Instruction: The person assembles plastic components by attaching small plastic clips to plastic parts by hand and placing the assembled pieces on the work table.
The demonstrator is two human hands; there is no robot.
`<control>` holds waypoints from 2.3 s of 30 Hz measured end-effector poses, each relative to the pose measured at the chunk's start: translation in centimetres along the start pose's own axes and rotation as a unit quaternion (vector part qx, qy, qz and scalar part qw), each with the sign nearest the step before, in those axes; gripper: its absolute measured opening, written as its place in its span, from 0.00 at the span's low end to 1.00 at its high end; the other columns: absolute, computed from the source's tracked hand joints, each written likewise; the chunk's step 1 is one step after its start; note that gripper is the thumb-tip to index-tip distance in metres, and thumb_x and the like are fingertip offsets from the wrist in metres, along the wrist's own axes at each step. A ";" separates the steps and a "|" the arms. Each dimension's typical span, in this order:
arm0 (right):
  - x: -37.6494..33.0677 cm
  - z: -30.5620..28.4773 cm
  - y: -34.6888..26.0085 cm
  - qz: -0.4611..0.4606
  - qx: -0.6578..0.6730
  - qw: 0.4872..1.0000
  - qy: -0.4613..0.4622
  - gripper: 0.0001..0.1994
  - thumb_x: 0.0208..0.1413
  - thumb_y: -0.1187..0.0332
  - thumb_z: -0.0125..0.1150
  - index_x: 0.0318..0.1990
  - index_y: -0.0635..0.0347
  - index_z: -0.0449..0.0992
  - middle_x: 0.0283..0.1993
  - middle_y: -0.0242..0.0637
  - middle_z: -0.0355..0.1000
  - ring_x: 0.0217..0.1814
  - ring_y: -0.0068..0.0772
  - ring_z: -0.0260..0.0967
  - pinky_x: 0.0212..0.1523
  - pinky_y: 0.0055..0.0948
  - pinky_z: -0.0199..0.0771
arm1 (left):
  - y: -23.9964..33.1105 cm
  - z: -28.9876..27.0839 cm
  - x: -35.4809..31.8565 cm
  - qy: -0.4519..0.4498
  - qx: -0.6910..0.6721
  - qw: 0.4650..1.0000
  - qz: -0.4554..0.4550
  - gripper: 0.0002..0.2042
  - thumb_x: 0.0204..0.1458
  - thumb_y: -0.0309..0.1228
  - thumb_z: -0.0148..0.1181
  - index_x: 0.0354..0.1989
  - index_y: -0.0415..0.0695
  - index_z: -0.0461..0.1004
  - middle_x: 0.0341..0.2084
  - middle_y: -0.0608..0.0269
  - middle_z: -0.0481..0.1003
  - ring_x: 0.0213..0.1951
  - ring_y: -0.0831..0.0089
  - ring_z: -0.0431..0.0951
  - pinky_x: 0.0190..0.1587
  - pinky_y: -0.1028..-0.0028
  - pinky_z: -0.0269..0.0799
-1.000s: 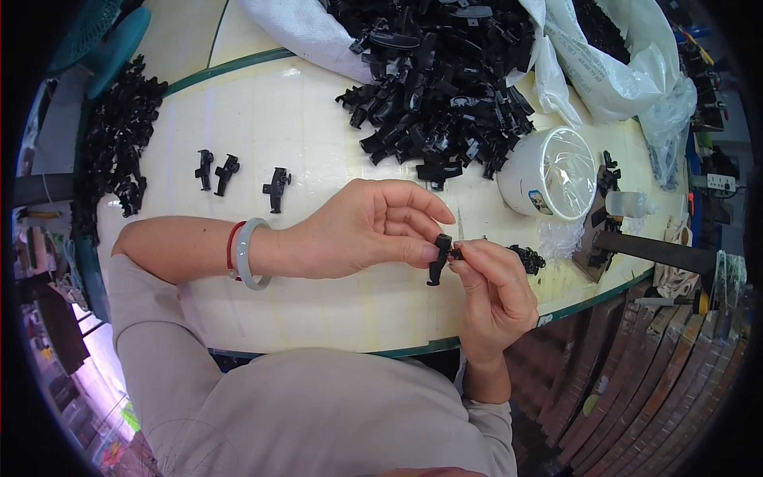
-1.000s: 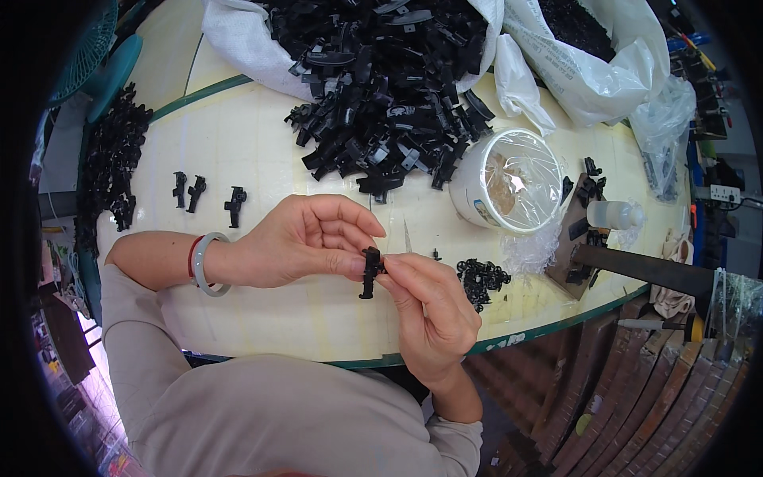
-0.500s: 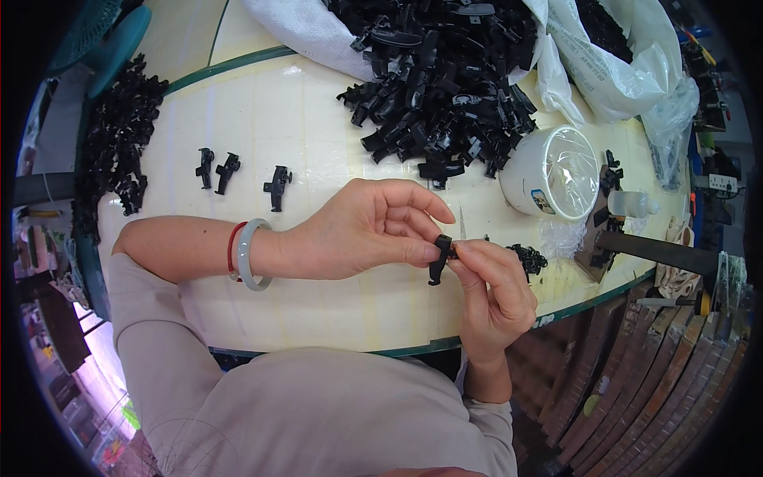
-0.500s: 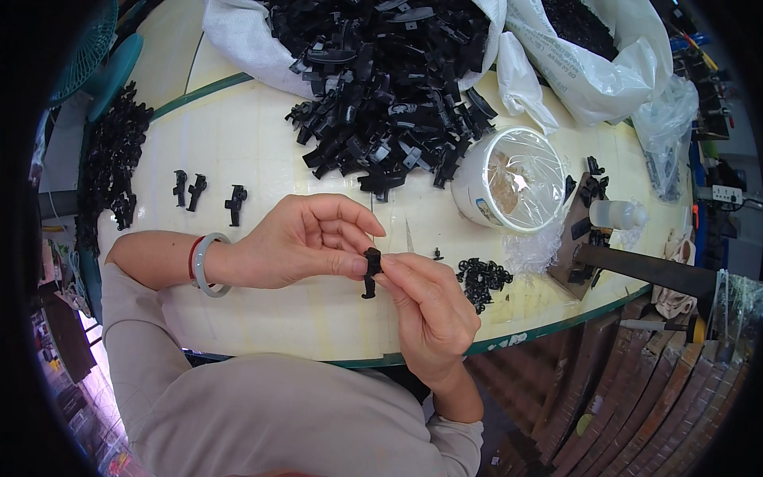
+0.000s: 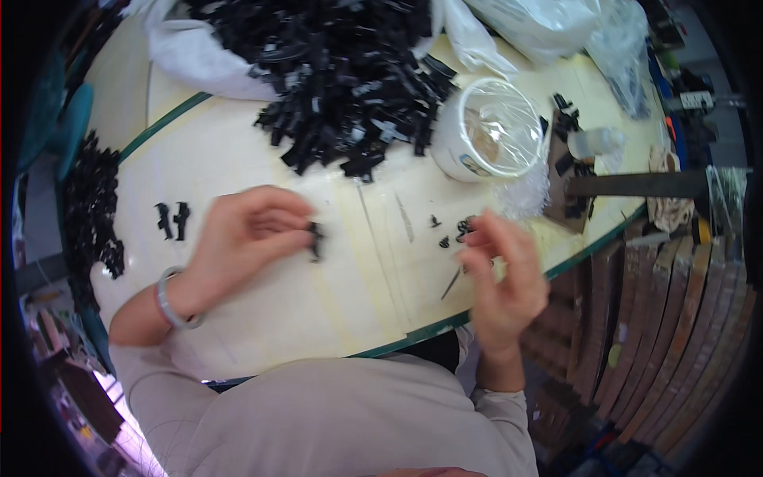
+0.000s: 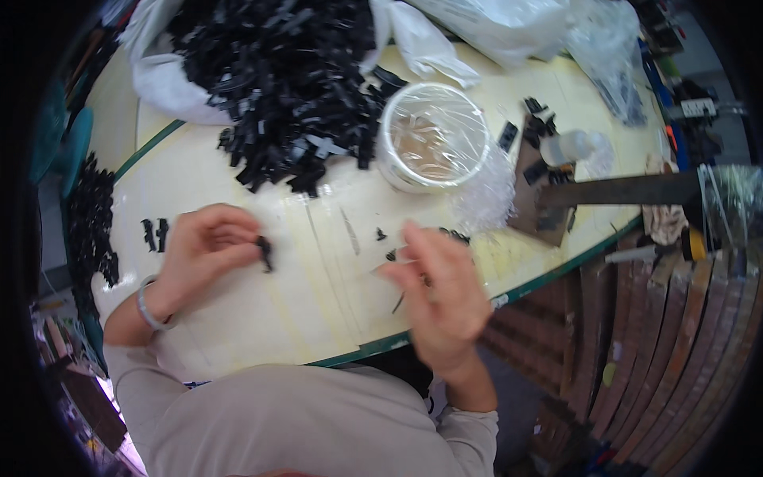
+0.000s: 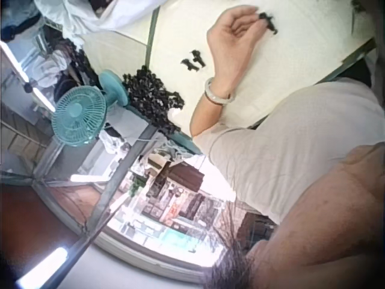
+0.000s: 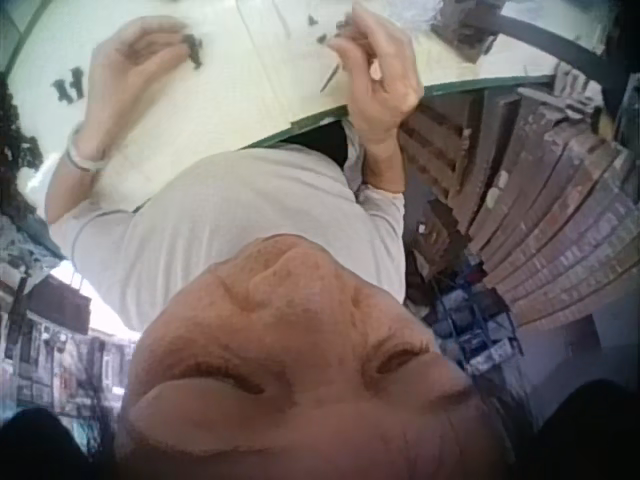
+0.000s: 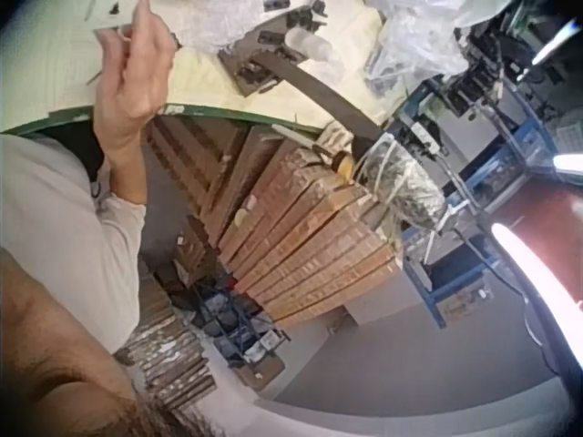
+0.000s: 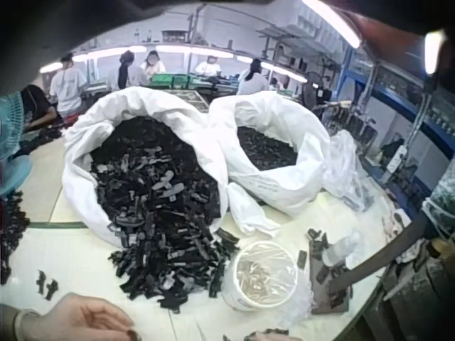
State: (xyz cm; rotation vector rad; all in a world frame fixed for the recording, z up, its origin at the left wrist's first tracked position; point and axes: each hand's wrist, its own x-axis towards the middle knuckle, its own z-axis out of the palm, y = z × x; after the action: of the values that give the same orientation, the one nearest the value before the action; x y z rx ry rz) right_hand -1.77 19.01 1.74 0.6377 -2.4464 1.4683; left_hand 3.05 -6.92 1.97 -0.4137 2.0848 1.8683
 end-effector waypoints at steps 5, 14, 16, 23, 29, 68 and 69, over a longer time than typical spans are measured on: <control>1.5 -4.8 3.1 -0.010 -0.202 0.978 -0.041 0.11 0.41 0.80 0.63 0.35 0.64 0.77 0.34 0.40 0.71 0.34 0.38 0.69 0.34 0.30 0.69 | -1.4 -4.6 -2.4 0.126 0.090 0.988 0.022 0.11 0.42 0.14 0.59 0.37 0.35 0.73 0.30 0.64 0.74 0.33 0.82 0.73 0.34 0.85 0.72; 3.0 -3.6 3.3 -0.030 -0.231 0.959 -0.163 0.06 0.42 0.80 0.60 0.30 0.65 0.73 0.30 0.41 0.67 0.34 0.44 0.66 0.35 0.35 0.66 | 2.1 -4.3 -3.9 0.193 0.327 0.915 0.135 0.12 0.41 0.18 0.62 0.36 0.39 0.74 0.34 0.63 0.73 0.28 0.80 0.72 0.24 0.84 0.66; 2.7 -3.7 3.1 -0.019 -0.230 0.961 -0.153 0.06 0.43 0.80 0.59 0.31 0.66 0.72 0.31 0.43 0.67 0.35 0.45 0.66 0.36 0.35 0.66 | 3.3 -3.3 -2.0 0.163 0.328 0.910 0.193 0.11 0.42 0.20 0.62 0.37 0.38 0.73 0.34 0.62 0.72 0.29 0.79 0.71 0.25 0.84 0.65; 1.0 -3.9 2.6 0.136 0.083 0.987 -0.013 0.04 0.53 0.82 0.52 0.36 0.69 0.71 0.40 0.42 0.71 0.31 0.22 0.69 0.30 0.20 0.72 | 4.0 -0.1 3.8 0.125 0.426 0.797 0.410 0.14 0.40 0.28 0.67 0.37 0.40 0.74 0.33 0.57 0.72 0.32 0.65 0.72 0.30 0.74 0.68; 0.3 -4.0 3.1 0.182 0.274 0.944 -0.008 0.07 0.51 0.82 0.53 0.39 0.71 0.73 0.40 0.44 0.69 0.32 0.25 0.70 0.32 0.21 0.74 | 3.7 1.2 6.1 0.134 0.461 0.764 0.431 0.14 0.38 0.27 0.67 0.35 0.38 0.74 0.30 0.57 0.73 0.32 0.63 0.73 0.33 0.72 0.70; 9.5 -3.9 1.6 -0.127 -0.104 0.984 -0.067 0.08 0.46 0.81 0.61 0.36 0.66 0.77 0.34 0.38 0.73 0.32 0.25 0.68 0.33 0.21 0.67 | 3.0 0.3 1.4 0.028 0.391 0.863 0.319 0.13 0.37 0.26 0.66 0.33 0.39 0.73 0.26 0.58 0.70 0.31 0.62 0.69 0.32 0.68 0.67; 9.4 -3.8 1.5 -0.086 -0.054 0.993 -0.061 0.07 0.49 0.80 0.59 0.37 0.67 0.76 0.34 0.38 0.73 0.32 0.23 0.68 0.33 0.19 0.68 | 3.1 0.2 1.3 0.017 0.394 0.864 0.311 0.14 0.37 0.27 0.67 0.34 0.39 0.73 0.27 0.58 0.71 0.31 0.61 0.70 0.33 0.69 0.67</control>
State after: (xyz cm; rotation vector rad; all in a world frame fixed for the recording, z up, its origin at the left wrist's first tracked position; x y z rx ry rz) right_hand -10.94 20.64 6.11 0.9150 -2.4691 1.2561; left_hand 0.55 -6.37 4.24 0.4847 2.9801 1.0294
